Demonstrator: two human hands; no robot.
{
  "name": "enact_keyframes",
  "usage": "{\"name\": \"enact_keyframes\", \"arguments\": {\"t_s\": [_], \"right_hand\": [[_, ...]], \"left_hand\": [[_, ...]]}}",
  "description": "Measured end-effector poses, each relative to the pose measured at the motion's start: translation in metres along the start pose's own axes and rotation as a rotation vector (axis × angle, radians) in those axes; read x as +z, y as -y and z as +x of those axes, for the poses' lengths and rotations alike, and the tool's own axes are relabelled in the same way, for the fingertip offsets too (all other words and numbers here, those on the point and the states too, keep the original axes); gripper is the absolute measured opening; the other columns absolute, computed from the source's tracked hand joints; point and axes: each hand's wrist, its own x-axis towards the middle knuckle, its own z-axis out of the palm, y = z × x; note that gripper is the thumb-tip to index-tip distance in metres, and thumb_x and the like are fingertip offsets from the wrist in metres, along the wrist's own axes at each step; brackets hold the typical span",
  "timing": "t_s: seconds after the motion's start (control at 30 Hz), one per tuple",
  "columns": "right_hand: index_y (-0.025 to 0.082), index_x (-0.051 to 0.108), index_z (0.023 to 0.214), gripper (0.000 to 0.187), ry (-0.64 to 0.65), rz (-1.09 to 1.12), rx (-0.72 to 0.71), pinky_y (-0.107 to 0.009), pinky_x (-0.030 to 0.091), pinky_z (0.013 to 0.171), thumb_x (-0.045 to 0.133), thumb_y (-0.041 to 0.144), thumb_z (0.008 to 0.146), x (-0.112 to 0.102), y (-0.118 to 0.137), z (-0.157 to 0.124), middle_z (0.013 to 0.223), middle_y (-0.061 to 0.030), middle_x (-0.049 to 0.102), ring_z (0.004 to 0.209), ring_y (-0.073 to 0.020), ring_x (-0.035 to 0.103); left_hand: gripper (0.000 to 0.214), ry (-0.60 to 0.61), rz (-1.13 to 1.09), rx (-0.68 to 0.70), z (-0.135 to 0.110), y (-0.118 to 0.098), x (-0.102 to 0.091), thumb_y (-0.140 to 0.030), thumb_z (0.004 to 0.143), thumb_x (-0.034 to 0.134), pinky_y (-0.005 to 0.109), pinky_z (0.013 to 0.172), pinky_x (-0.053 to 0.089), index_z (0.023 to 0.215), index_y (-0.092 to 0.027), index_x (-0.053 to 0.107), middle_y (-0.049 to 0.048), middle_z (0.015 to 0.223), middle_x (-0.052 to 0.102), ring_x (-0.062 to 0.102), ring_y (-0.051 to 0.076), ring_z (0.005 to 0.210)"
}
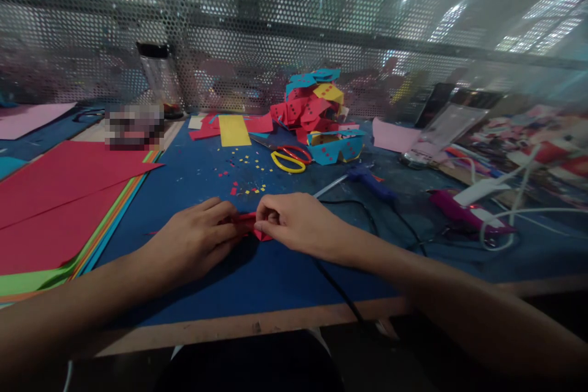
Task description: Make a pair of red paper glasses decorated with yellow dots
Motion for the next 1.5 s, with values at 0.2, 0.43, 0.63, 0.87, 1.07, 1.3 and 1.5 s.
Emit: {"name": "enact_keyframes", "arguments": {"t_s": [0.2,0.43,0.63,0.87,1.07,1.3,1.5], "right_hand": [[0.020,0.070,0.085,0.010,0.026,-0.078,0.022,-0.025,0.029,0.060,0.062,0.023,0.090,-0.001,0.001,-0.001,0.074,0.0010,0.071,0.067,-0.0135,0.061],[0.019,0.069,0.085,0.009,0.049,-0.068,0.035,-0.026,0.029,0.059,0.062,0.022,0.090,-0.002,0.004,-0.002,0.072,0.0011,0.069,0.064,-0.0131,0.058],[0.019,0.066,0.097,0.009,0.051,-0.149,-0.183,-0.026,0.033,0.065,0.057,0.018,0.096,0.002,-0.001,-0.003,0.093,-0.0016,0.068,0.077,-0.0141,0.058],[0.019,0.066,0.108,0.015,0.066,-0.297,-0.292,-0.027,0.034,0.066,0.054,0.023,0.101,0.003,-0.006,-0.005,0.097,-0.0031,0.065,0.078,-0.0154,0.058],[0.019,0.066,0.110,0.017,0.072,-0.325,-0.304,-0.029,0.035,0.066,0.052,0.024,0.103,0.003,-0.006,-0.006,0.097,-0.0034,0.066,0.079,-0.0164,0.060],[0.019,0.066,0.117,0.022,0.073,-0.382,-0.318,-0.029,0.035,0.065,0.049,0.023,0.104,0.002,-0.004,-0.006,0.098,-0.0040,0.066,0.077,-0.0164,0.060],[0.017,0.066,0.111,0.022,0.039,-0.490,-0.346,-0.030,0.031,0.059,0.046,0.023,0.104,0.003,0.000,-0.009,0.096,-0.0044,0.065,0.068,-0.0147,0.055]], "left_hand": [[0.026,-0.004,-0.019,-0.017,-0.001,0.000,0.001,-0.013,0.097,0.050,0.033,0.067,0.053,0.104,-0.017,0.074,0.0098,0.094,0.068,0.062,0.022,0.080],[0.024,0.016,-0.026,-0.022,0.000,-0.001,-0.001,-0.013,0.097,0.051,0.034,0.068,0.054,0.102,-0.015,0.074,0.0101,0.095,0.068,0.062,0.022,0.081],[0.023,0.010,-0.003,0.002,-0.001,-0.001,0.000,-0.013,0.097,0.050,0.034,0.067,0.055,0.097,-0.014,0.073,0.0106,0.092,0.068,0.063,0.023,0.080],[0.022,-0.015,-0.034,0.007,-0.002,0.000,-0.001,-0.015,0.097,0.053,0.032,0.069,0.057,0.105,-0.016,0.073,0.0096,0.097,0.073,0.067,0.021,0.081],[0.024,-0.023,-0.065,0.019,-0.005,0.002,-0.002,-0.015,0.098,0.051,0.032,0.074,0.057,0.112,-0.015,0.070,0.0100,0.105,0.075,0.070,0.022,0.089],[0.022,-0.009,-0.067,-0.053,-0.004,0.003,-0.005,-0.012,0.095,0.051,0.030,0.073,0.054,0.111,-0.016,0.066,0.0068,0.096,0.075,0.070,0.020,0.085],[0.021,-0.009,-0.086,-0.133,-0.005,0.002,-0.005,-0.013,0.093,0.054,0.028,0.070,0.051,0.111,-0.019,0.064,0.0035,0.093,0.073,0.069,0.019,0.081]]}}
